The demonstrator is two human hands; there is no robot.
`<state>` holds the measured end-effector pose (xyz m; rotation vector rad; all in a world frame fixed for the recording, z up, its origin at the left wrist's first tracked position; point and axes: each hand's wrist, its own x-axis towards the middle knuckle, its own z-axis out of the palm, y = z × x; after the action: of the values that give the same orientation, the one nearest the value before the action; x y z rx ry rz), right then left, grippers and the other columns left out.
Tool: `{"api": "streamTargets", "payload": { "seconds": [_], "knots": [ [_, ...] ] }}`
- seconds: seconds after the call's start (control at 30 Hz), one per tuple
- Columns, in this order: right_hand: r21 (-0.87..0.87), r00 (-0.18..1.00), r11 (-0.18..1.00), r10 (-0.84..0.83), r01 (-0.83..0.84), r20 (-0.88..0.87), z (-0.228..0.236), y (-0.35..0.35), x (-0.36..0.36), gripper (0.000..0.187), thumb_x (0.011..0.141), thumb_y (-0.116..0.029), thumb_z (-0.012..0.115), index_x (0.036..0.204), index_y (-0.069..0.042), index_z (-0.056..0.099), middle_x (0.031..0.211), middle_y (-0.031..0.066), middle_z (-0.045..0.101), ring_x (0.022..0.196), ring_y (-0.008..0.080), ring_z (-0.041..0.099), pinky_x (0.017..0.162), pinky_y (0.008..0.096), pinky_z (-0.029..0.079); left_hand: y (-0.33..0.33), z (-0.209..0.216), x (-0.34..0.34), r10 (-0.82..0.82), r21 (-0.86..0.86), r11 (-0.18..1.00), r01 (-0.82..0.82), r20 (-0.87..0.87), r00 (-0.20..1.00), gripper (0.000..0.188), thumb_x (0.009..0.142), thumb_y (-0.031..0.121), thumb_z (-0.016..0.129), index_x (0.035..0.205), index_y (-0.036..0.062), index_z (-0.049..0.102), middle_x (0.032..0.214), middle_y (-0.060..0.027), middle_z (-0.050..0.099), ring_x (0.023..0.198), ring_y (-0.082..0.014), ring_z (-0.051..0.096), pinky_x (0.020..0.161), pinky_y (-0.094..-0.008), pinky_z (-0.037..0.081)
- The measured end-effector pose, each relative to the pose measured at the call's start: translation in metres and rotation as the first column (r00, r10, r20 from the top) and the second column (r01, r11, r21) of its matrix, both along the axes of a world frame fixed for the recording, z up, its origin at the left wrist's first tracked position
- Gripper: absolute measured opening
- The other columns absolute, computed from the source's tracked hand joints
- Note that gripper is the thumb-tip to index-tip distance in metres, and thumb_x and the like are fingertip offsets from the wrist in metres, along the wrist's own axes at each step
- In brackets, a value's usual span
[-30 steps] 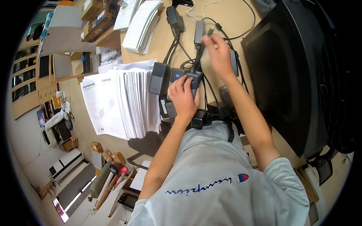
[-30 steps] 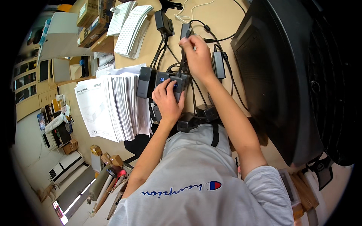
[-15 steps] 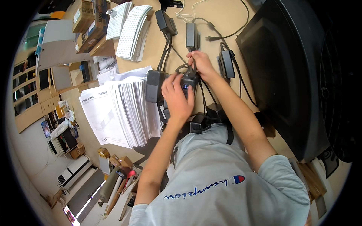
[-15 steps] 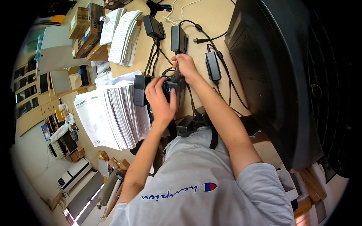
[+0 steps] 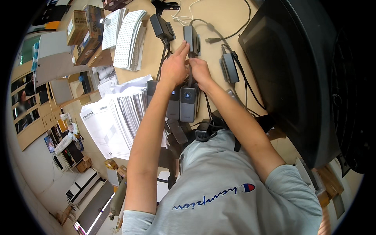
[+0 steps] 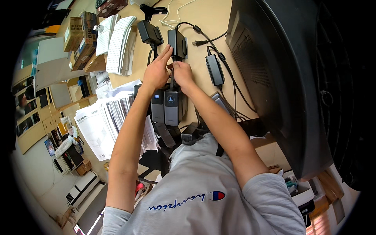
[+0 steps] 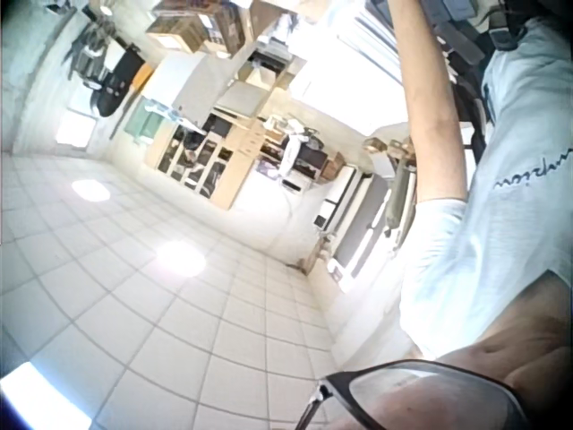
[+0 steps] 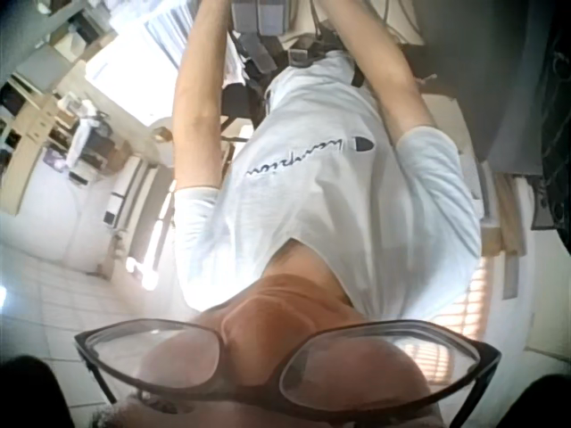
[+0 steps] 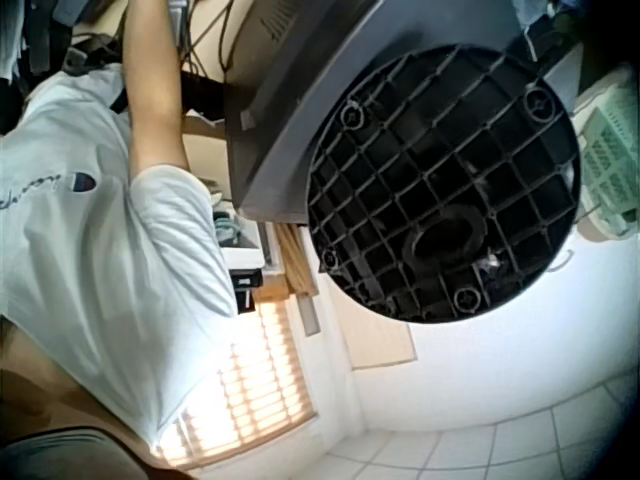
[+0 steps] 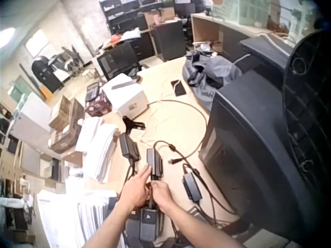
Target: The person organizes electronic power blocks and cables by checking their connectors, placing some into a cardboard box on the floor, and arranging others on the table.
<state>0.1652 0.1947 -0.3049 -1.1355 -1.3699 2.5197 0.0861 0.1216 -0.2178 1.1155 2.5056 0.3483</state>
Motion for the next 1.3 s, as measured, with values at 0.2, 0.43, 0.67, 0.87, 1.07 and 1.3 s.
{"api": "streamTargets", "payload": {
  "seconds": [0.2,0.43,0.67,0.87,1.07,1.3],
  "knots": [
    [0.207,0.990,0.972,-0.128,0.114,0.054,-0.008,-0.021,-0.007,0.033,0.103,-0.023,0.049,0.093,-0.001,0.071,0.078,0.0100,0.069,0.073,0.0192,0.064,0.069,0.0366,0.049,-0.002,0.001,0.002,-0.011,-0.099,0.995,0.008,-0.035,0.999,0.076,0.080,-0.004,0.055,0.153,0.0145,0.043,0.160,0.0006,0.040,0.112,-0.0373,0.065,0.089,-0.0464,0.056],
    [0.218,0.984,0.967,-0.154,0.132,0.091,-0.015,-0.018,-0.012,0.031,0.101,-0.024,0.052,0.093,-0.002,0.072,0.081,0.0120,0.072,0.074,0.0235,0.068,0.071,0.0380,0.051,0.006,0.004,-0.001,-0.079,-0.203,0.977,0.067,-0.051,0.996,0.073,0.084,0.000,0.057,0.153,0.0152,0.043,0.161,0.0012,0.039,0.112,-0.0344,0.066,0.089,-0.0443,0.057],
    [0.120,1.000,0.993,-0.020,0.018,0.018,0.008,0.009,0.009,0.021,0.094,-0.020,0.062,0.106,-0.005,0.069,0.087,0.0089,0.069,0.071,0.0174,0.063,0.068,0.0309,0.052,-0.005,0.011,-0.013,-0.089,-0.208,0.974,0.087,0.002,0.996,0.066,0.085,0.006,0.059,0.150,0.0114,0.047,0.158,-0.0080,0.043,0.120,-0.0338,0.063,0.098,-0.0441,0.053],
    [0.054,0.983,0.990,0.135,-0.129,-0.127,0.099,0.017,0.122,0.012,0.103,-0.017,0.056,0.107,-0.006,0.059,0.075,-0.0018,0.055,0.055,0.0039,0.045,0.049,0.0192,0.036,-0.098,0.043,0.096,0.517,0.618,0.553,-0.559,0.272,0.812,0.033,0.094,0.002,0.061,0.127,0.0014,0.061,0.115,-0.0149,0.068,0.106,-0.0235,0.066,0.091,-0.0348,0.052],
    [0.761,0.728,0.396,0.671,-0.514,0.143,0.114,-0.023,0.173,0.017,0.093,-0.017,0.063,0.103,-0.002,0.064,0.091,0.0096,0.065,0.088,0.0248,0.063,0.078,0.0365,0.052,-0.219,-0.045,0.246,0.768,0.204,0.271,-0.941,0.544,0.339,0.044,0.095,0.021,0.071,0.131,0.0001,0.055,0.114,-0.0050,0.059,0.097,-0.0117,0.056,0.089,-0.0265,0.047],
    [0.829,0.403,-0.085,0.844,-0.552,0.355,0.104,-0.063,0.166,0.033,0.091,-0.024,0.065,0.110,0.002,0.063,0.108,0.0166,0.066,0.110,0.0336,0.060,0.097,0.0436,0.048,-0.210,-0.023,0.226,0.708,-0.077,0.610,-0.789,0.501,0.498,0.079,0.078,0.037,0.086,0.133,-0.0063,0.051,0.123,-0.0203,0.063,0.109,-0.0283,0.066,0.091,-0.0398,0.053]
  ]
}}
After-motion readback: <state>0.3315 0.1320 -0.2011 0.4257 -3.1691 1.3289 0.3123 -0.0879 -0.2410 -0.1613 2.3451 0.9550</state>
